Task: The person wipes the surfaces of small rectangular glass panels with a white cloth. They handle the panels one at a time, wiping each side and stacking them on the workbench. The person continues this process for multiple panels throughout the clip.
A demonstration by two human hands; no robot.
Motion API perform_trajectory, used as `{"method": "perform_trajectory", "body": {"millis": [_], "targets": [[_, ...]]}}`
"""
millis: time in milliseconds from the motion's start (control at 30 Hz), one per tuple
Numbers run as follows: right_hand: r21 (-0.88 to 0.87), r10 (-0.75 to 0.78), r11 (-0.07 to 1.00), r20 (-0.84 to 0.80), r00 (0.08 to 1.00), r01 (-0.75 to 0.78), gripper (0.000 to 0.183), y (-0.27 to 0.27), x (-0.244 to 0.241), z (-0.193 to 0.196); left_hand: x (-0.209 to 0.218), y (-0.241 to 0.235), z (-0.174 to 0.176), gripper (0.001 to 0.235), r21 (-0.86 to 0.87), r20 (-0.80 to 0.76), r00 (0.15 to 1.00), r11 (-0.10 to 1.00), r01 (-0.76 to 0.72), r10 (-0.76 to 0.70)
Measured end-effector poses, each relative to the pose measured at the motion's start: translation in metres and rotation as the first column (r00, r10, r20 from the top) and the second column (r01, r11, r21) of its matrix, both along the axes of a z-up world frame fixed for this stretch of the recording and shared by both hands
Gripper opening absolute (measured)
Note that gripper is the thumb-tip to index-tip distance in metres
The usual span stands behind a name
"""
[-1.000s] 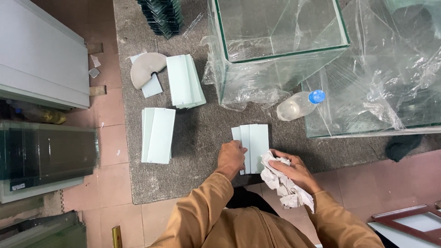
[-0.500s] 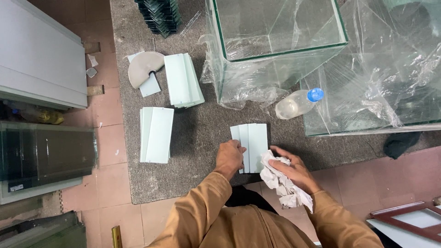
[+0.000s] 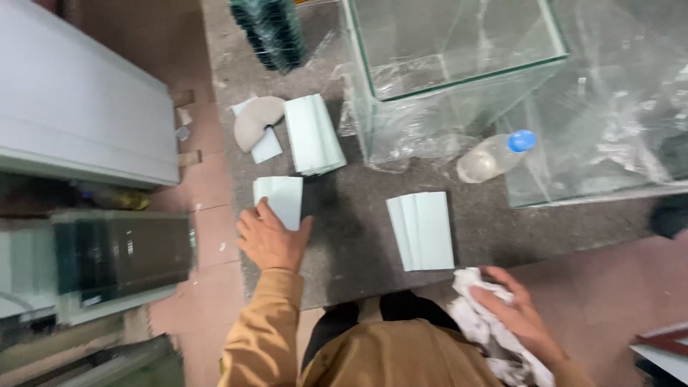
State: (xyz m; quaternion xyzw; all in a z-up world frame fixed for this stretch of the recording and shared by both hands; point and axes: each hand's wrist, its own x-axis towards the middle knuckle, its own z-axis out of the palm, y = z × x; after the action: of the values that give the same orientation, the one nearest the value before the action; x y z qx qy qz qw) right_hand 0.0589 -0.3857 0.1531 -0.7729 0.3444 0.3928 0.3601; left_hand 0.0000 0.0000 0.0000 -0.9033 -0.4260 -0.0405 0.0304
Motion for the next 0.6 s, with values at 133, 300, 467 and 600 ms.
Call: {"method": "perform_trajectory", "body": {"millis": [133,300,467,600], "targets": [[-0.022,0.055,0.998,-0.047,0.997,-0.056,0.063,-0.003,-0.002,-0.004,0.000,0.001,-0.003,0.098,-0.028,0.028,0.999,0.999,0.046,-0.045],[-0.058,0.046,0.997,-0.144,0.988,-0.055,0.090,-0.010,-0.001,-0.015,0.008,-0.034,0.039,0.058,-0.270,0.441,0.838,0.843,0.466,-0.322],[0.747,-0.137,0.264,-0.597,0.790,0.610,0.024,-0.086,-0.051,-0.239,0.077,-0.102,-0.036,0.034,-0.480,0.520,0.722,0.543,0.689,-0.457],[0.456,0.361,-0.339,-0.744,0.562,0.823,0.034,0.016,-0.077,-0.417,0.140,-0.136,-0.082,0.040,-0.493,0.351,0.747,0.567,0.660,-0.564]]}}
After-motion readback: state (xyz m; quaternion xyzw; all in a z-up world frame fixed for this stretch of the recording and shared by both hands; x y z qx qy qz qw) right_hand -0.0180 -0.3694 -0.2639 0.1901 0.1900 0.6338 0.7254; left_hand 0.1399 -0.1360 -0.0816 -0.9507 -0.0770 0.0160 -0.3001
